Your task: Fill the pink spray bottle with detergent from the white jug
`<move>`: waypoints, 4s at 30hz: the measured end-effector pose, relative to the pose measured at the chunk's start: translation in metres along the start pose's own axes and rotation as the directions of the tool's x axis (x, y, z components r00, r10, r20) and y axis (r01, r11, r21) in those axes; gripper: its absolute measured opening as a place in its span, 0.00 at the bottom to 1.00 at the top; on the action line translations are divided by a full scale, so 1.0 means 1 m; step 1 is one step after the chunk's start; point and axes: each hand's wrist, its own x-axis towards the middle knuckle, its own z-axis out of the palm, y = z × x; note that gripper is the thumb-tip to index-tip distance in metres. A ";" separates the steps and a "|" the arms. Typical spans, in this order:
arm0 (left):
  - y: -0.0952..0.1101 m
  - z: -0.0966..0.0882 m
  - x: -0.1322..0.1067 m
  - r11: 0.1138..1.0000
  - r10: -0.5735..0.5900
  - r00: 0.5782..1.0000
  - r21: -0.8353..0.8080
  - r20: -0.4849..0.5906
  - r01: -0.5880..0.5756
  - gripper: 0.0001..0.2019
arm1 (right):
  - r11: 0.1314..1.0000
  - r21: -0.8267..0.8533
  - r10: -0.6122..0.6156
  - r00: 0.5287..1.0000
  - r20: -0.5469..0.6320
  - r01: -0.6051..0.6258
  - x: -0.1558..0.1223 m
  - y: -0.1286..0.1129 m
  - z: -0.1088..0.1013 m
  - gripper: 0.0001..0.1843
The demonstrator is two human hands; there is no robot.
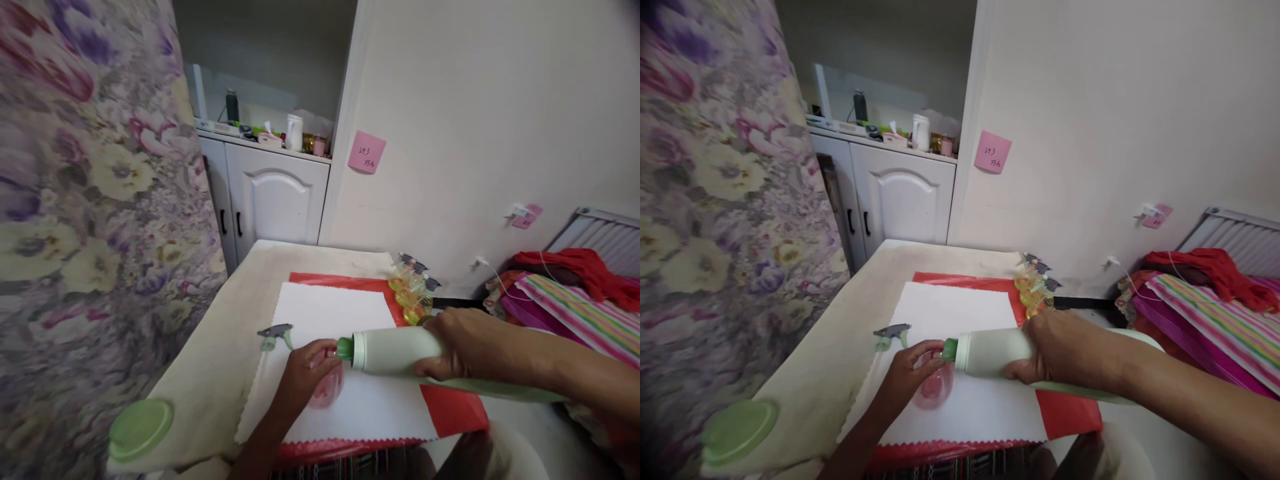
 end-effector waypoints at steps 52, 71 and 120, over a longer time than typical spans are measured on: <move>0.005 0.002 0.001 1.000 -0.022 1.000 -0.019 -0.012 0.022 0.10 | 0.999 -0.026 0.031 0.999 0.025 -0.030 0.001 -0.005 -0.010 0.31; -0.003 0.001 0.002 1.000 -0.012 1.000 -0.017 -0.004 0.012 0.11 | 0.998 -0.049 0.047 0.998 0.036 -0.045 0.002 -0.007 -0.011 0.30; 0.014 -0.007 -0.005 0.993 -0.074 0.997 0.100 0.032 0.070 0.14 | 0.358 0.928 0.338 0.913 -0.230 0.101 0.037 0.054 0.117 0.30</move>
